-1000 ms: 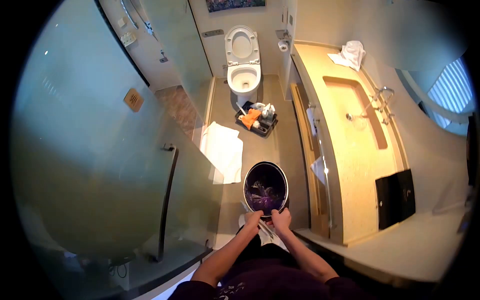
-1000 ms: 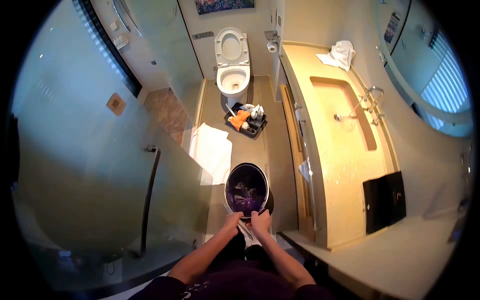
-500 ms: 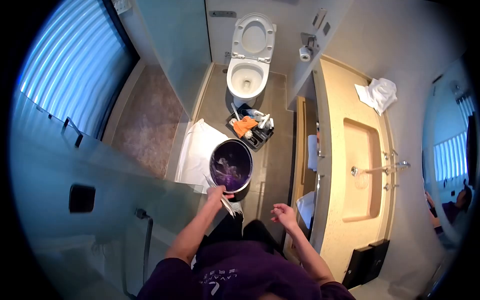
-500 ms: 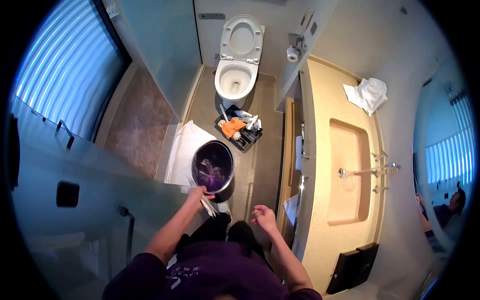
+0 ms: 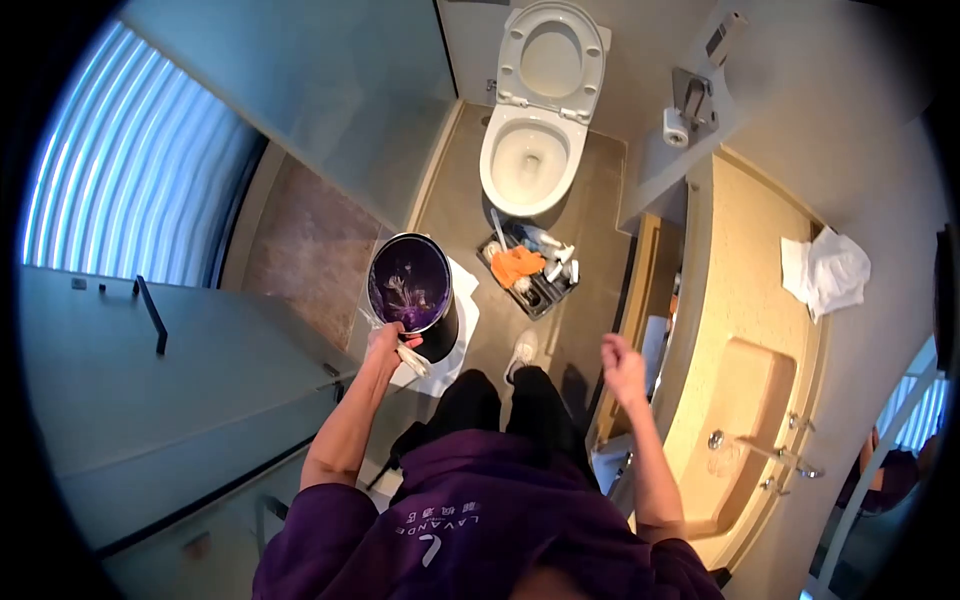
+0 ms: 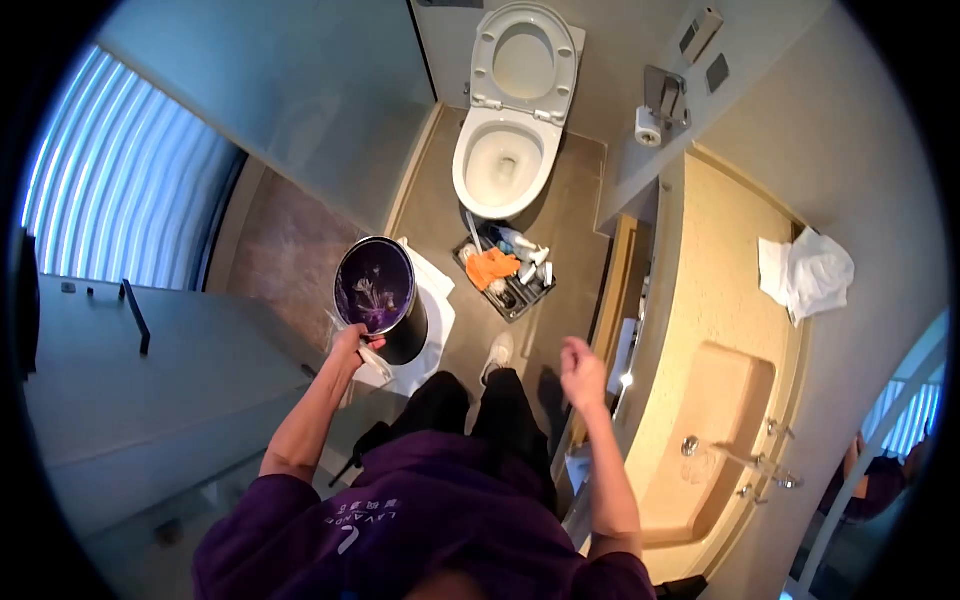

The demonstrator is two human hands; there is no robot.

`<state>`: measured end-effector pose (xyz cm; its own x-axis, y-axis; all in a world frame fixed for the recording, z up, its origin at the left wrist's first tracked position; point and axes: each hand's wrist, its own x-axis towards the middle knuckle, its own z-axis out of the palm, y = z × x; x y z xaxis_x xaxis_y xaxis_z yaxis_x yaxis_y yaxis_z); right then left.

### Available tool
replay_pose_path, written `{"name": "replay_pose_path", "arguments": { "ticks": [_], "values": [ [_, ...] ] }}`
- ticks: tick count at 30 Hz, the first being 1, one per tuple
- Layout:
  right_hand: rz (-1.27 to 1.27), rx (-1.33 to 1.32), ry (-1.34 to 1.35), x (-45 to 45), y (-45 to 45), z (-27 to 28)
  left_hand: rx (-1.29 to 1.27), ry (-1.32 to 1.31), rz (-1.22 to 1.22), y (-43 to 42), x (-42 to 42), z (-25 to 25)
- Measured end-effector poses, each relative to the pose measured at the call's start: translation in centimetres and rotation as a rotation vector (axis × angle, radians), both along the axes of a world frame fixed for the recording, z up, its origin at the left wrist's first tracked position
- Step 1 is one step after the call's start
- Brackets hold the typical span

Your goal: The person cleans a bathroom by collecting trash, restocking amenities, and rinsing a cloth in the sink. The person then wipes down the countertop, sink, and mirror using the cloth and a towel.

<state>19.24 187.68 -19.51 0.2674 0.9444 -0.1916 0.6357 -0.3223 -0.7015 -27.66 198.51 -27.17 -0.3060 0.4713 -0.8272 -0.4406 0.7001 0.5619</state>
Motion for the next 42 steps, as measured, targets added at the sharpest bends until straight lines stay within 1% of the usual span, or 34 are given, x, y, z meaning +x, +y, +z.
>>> {"name": "replay_pose_path", "arguments": {
  "ticks": [1, 2, 5, 6, 8, 10, 12, 13, 14, 16, 17, 18, 20, 22, 24, 25, 26, 28, 29, 31, 32, 34, 35, 37, 38, 39, 40, 41, 42],
  "values": [
    [-0.020, 0.050, -0.022, 1.4, 3.2, 0.8, -0.004, 0.010, 0.004, 1.9, -0.7, -1.5],
    [-0.032, 0.097, -0.041, 3.1, 6.1, 1.5, -0.008, 0.012, 0.015, 3.5, -0.8, -0.8],
    [-0.055, 0.132, -0.222, 9.2, 14.6, 2.1, 0.001, 0.018, 0.043, 9.0, -0.1, 2.3],
    [-0.075, 0.149, -0.270, 11.0, 17.3, 2.6, 0.008, 0.016, 0.062, 10.8, 0.0, 2.2],
    [-0.078, 0.207, -0.497, 14.3, 21.7, 3.1, -0.010, 0.046, 0.031, 14.7, -0.6, 1.5],
    [-0.169, 0.127, -0.643, 17.9, 24.8, 2.7, 0.013, 0.041, 0.037, 18.5, -0.7, 0.3],
    [-0.253, 0.024, -0.755, 19.9, 27.2, 3.3, 0.004, 0.054, 0.012, 23.4, 0.1, -0.8],
    [-0.279, -0.031, -0.841, 21.1, 28.0, 2.6, 0.018, 0.066, 0.027, 25.9, 0.4, -1.8],
    [-0.302, -0.090, -0.929, 22.7, 28.5, 1.7, 0.014, 0.059, 0.033, 28.7, 0.7, -3.2],
    [-0.278, -0.142, -0.741, 26.5, 28.7, -0.1, -0.025, 0.069, -0.013, 34.4, 0.8, -6.3],
    [-0.247, -0.226, -0.833, 28.1, 28.7, -1.1, 0.034, 0.027, -0.019, 37.1, 0.4, -9.6],
    [-0.219, -0.307, -0.926, 28.8, 29.3, -1.9, 0.009, 0.030, 0.003, 40.2, 0.9, -10.8],
    [-0.257, -0.417, -0.953, 28.4, 30.6, -1.7, 0.004, 0.061, 0.034, 45.8, 2.1, -14.1],
    [-0.211, -0.528, -0.997, 26.8, 32.3, -0.7, 0.010, 0.058, -0.006, 50.7, 2.5, -18.8],
    [-0.291, -0.705, -1.162, 28.1, 32.8, -2.8, 0.001, 0.087, -0.019, 55.6, 3.7, -23.2],
    [-0.302, -0.768, -1.147, 27.3, 34.1, -2.4, 0.020, 0.115, -0.059, 58.2, 4.6, -22.5],
    [-0.313, -0.835, -1.130, 25.9, 35.6, -1.3, 0.004, 0.112, -0.068, 60.6, 4.8, -24.8],
    [-0.380, -0.807, -1.176, 25.7, 35.2, -1.7, -0.039, 0.017, -0.037, 65.3, 5.1, -29.7],
    [-0.379, -0.831, -1.180, 25.3, 35.3, -1.8, 0.011, 0.011, -0.055, 67.3, 5.7, -32.1],
    [-0.411, -0.787, -1.239, 24.7, 35.1, -1.5, -0.005, -0.002, -0.040, 71.4, 6.7, -36.3],
    [-0.406, -0.815, -1.243, 24.6, 35.4, -1.6, 0.011, -0.027, -0.039, 73.1, 7.2, -38.2],
    [-0.490, -0.854, -1.238, 24.0, 36.2, -1.8, 0.049, -0.052, -0.055, 76.5, 8.5, -40.2],
    [-0.487, -0.880, -1.237, 23.9, 36.7, -2.3, 0.068, -0.051, -0.073, 77.9, 9.1, -41.5],
    [-0.510, -1.030, -1.295, 24.0, 37.4, -2.6, 0.127, -0.139, -0.022, 80.0, 9.7, -45.5],
    [-0.523, -1.108, -1.324, 24.3, 37.0, -2.4, 0.152, -0.163, -0.104, 81.0, 9.4, -47.4],
    [-0.461, -1.084, -1.325, 25.0, 36.3, -2.3, 0.176, -0.192, -0.189, 82.0, 9.2, -49.1],
    [-0.448, -0.984, -1.324, 25.4, 35.7, -2.3, 0.164, -0.209, -0.119, 82.8, 9.8, -49.7],
    [-0.399, -1.117, -1.310, 26.5, 34.7, -2.0, 0.149, -0.223, -0.049, 83.3, 10.2, -49.9],
    [-0.422, -1.091, -1.331, 26.3, 34.9, -1.9, 0.142, -0.247, -0.079, 83.9, 9.9, -51.4]
  ]
}}
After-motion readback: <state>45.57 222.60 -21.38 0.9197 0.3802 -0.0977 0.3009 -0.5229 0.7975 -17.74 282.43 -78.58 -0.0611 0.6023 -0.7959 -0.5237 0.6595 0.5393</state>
